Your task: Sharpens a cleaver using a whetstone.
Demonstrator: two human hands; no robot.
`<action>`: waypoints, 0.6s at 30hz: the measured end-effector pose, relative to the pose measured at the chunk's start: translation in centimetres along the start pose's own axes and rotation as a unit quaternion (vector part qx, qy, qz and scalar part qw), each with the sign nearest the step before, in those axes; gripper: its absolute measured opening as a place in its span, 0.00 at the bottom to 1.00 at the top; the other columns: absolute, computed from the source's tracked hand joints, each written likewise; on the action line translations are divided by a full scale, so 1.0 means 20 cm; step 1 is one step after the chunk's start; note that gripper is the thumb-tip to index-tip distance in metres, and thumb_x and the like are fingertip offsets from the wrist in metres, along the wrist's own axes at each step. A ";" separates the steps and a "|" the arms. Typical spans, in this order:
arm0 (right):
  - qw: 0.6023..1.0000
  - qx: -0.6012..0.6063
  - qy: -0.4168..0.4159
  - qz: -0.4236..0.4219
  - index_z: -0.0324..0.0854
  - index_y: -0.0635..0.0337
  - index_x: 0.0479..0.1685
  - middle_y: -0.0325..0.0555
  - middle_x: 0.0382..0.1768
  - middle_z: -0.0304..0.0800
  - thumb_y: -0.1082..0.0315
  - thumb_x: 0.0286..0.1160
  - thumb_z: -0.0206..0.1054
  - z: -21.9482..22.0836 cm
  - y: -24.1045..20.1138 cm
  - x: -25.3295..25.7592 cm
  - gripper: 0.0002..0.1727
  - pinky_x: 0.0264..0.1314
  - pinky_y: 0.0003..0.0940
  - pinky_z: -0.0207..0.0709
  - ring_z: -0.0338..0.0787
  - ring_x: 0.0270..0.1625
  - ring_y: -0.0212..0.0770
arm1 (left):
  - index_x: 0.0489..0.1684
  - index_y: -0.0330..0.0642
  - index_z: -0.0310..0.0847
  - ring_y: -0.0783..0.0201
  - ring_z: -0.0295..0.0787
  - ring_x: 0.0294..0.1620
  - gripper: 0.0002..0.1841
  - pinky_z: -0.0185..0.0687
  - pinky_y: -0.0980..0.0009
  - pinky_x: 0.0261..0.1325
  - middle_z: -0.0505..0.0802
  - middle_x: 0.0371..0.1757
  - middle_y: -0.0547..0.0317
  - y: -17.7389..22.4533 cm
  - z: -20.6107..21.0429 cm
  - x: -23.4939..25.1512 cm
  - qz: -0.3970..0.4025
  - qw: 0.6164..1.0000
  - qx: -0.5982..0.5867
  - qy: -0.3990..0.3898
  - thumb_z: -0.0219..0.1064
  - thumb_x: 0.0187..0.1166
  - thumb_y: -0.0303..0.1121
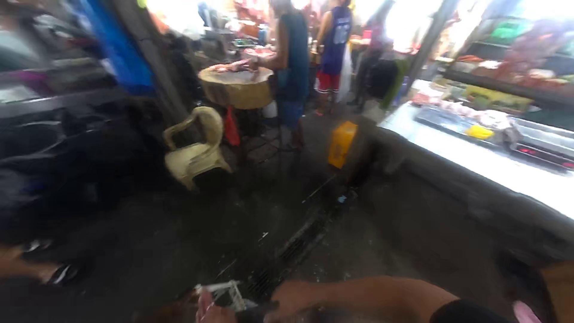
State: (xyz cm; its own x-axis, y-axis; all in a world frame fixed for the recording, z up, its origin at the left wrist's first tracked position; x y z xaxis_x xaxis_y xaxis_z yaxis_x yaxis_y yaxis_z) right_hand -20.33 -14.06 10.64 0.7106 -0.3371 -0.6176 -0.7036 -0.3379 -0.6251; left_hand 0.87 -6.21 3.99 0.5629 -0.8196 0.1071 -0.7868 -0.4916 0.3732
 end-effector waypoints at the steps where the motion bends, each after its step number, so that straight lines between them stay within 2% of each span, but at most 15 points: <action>1: 0.999 -0.011 -0.027 0.017 0.85 0.67 0.61 0.66 0.54 0.90 0.35 0.84 0.57 0.01 0.00 0.00 0.38 0.62 0.70 0.79 0.90 0.58 0.64 | 0.75 0.28 0.75 0.37 0.75 0.81 0.25 0.70 0.43 0.82 0.77 0.82 0.32 0.03 -0.04 -0.03 -0.017 0.999 -0.014 -0.023 0.62 0.83 0.34; 2: 0.998 -0.031 -0.054 0.025 0.84 0.67 0.62 0.66 0.57 0.89 0.35 0.83 0.59 0.01 -0.01 -0.05 0.38 0.68 0.70 0.77 0.89 0.63 0.64 | 0.86 0.32 0.64 0.35 0.72 0.83 0.30 0.69 0.40 0.82 0.73 0.85 0.32 0.07 -0.09 -0.11 -0.054 0.997 -0.032 -0.040 0.60 0.84 0.34; 3: 0.995 -0.062 -0.081 0.023 0.85 0.66 0.62 0.66 0.57 0.89 0.34 0.82 0.60 0.01 0.00 -0.11 0.38 0.69 0.70 0.77 0.88 0.64 0.64 | 0.91 0.37 0.57 0.35 0.70 0.85 0.35 0.69 0.38 0.81 0.70 0.87 0.33 0.11 -0.13 -0.24 -0.109 0.992 -0.047 -0.044 0.62 0.82 0.32; 5: 0.985 -0.117 -0.123 0.022 0.86 0.64 0.62 0.65 0.57 0.90 0.34 0.81 0.60 -0.04 0.00 -0.16 0.38 0.70 0.67 0.77 0.88 0.64 0.62 | 0.93 0.41 0.55 0.37 0.66 0.87 0.39 0.66 0.39 0.84 0.68 0.89 0.37 0.18 -0.17 -0.41 -0.197 0.977 -0.077 -0.038 0.64 0.77 0.29; 6: 0.982 -0.135 -0.125 0.033 0.86 0.63 0.62 0.64 0.56 0.90 0.32 0.81 0.60 -0.08 0.00 -0.12 0.38 0.68 0.66 0.79 0.90 0.62 0.61 | 0.93 0.41 0.56 0.40 0.66 0.88 0.39 0.64 0.43 0.86 0.69 0.89 0.39 0.19 -0.19 -0.37 -0.217 0.971 -0.090 -0.037 0.65 0.76 0.29; 7: 0.982 -0.134 -0.118 0.056 0.85 0.62 0.65 0.63 0.57 0.90 0.32 0.81 0.60 -0.12 -0.02 -0.07 0.39 0.69 0.64 0.79 0.90 0.62 0.60 | 0.92 0.40 0.56 0.43 0.64 0.89 0.39 0.61 0.47 0.88 0.68 0.90 0.41 0.18 -0.20 -0.30 -0.216 0.970 -0.103 -0.041 0.65 0.76 0.29; 8: 0.985 -0.118 -0.098 0.080 0.84 0.61 0.67 0.62 0.55 0.91 0.33 0.81 0.60 -0.14 -0.04 -0.01 0.39 0.66 0.62 0.82 0.92 0.57 0.58 | 0.92 0.40 0.57 0.47 0.62 0.91 0.37 0.59 0.50 0.91 0.68 0.90 0.44 0.15 -0.19 -0.17 -0.196 0.973 -0.116 -0.044 0.63 0.78 0.30; 10: 0.989 -0.070 -0.062 0.115 0.82 0.59 0.70 0.59 0.42 0.91 0.32 0.82 0.58 -0.13 -0.06 0.09 0.39 0.47 0.55 0.88 0.92 0.37 0.52 | 0.93 0.43 0.55 0.54 0.55 0.94 0.37 0.50 0.54 0.94 0.64 0.93 0.53 0.08 -0.14 0.04 -0.134 0.980 -0.138 -0.040 0.61 0.80 0.29; 11: 0.989 -0.058 -0.060 0.125 0.82 0.58 0.70 0.56 0.37 0.90 0.31 0.82 0.57 -0.11 -0.05 0.08 0.39 0.41 0.53 0.88 0.90 0.31 0.50 | 0.95 0.46 0.51 0.58 0.53 0.95 0.38 0.48 0.56 0.95 0.62 0.94 0.58 0.06 -0.11 0.06 -0.118 0.983 -0.134 -0.041 0.60 0.80 0.28; 13: 0.983 -0.093 -0.099 0.121 0.83 0.59 0.66 0.56 0.35 0.89 0.30 0.81 0.57 -0.10 -0.03 0.00 0.39 0.40 0.53 0.88 0.90 0.30 0.50 | 0.96 0.46 0.49 0.61 0.47 0.97 0.39 0.44 0.56 0.97 0.59 0.96 0.62 0.09 -0.06 -0.10 -0.129 0.983 -0.127 -0.027 0.58 0.79 0.26; 15: 0.970 -0.163 -0.150 0.101 0.86 0.61 0.62 0.58 0.39 0.91 0.30 0.80 0.59 -0.13 0.02 -0.08 0.39 0.48 0.58 0.87 0.92 0.36 0.54 | 0.94 0.39 0.50 0.56 0.47 0.97 0.37 0.42 0.53 0.97 0.61 0.95 0.55 0.18 -0.08 -0.36 -0.180 0.974 -0.136 -0.020 0.55 0.80 0.28; 16: 0.967 -0.178 -0.156 0.095 0.87 0.61 0.60 0.58 0.38 0.91 0.30 0.79 0.60 -0.15 0.03 -0.07 0.39 0.48 0.58 0.87 0.92 0.35 0.54 | 0.93 0.37 0.52 0.54 0.49 0.96 0.36 0.42 0.52 0.96 0.62 0.94 0.51 0.20 -0.10 -0.40 -0.196 0.971 -0.138 -0.014 0.55 0.80 0.28; 18: 0.974 -0.152 -0.129 0.110 0.87 0.61 0.60 0.56 0.35 0.91 0.32 0.80 0.60 -0.16 0.03 -0.03 0.37 0.42 0.55 0.88 0.91 0.31 0.52 | 0.94 0.38 0.52 0.55 0.48 0.97 0.35 0.40 0.53 0.96 0.62 0.94 0.51 0.18 -0.10 -0.30 -0.185 0.972 -0.140 -0.028 0.54 0.81 0.28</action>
State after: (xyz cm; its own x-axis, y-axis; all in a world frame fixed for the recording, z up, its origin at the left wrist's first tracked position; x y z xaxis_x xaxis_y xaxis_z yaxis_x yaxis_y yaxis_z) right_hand -21.09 -16.91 12.14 0.4917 -0.2122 -0.8445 -0.7791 -0.5404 -0.3178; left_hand -4.87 -2.54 6.64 0.7736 -0.6202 -0.1302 -0.4283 -0.6631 0.6138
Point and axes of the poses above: each hand's wrist, its own x-axis towards the middle knuckle, its own z-axis out of the palm, y = z × x, the point moved 3 cm from there along x, towards the middle knuckle
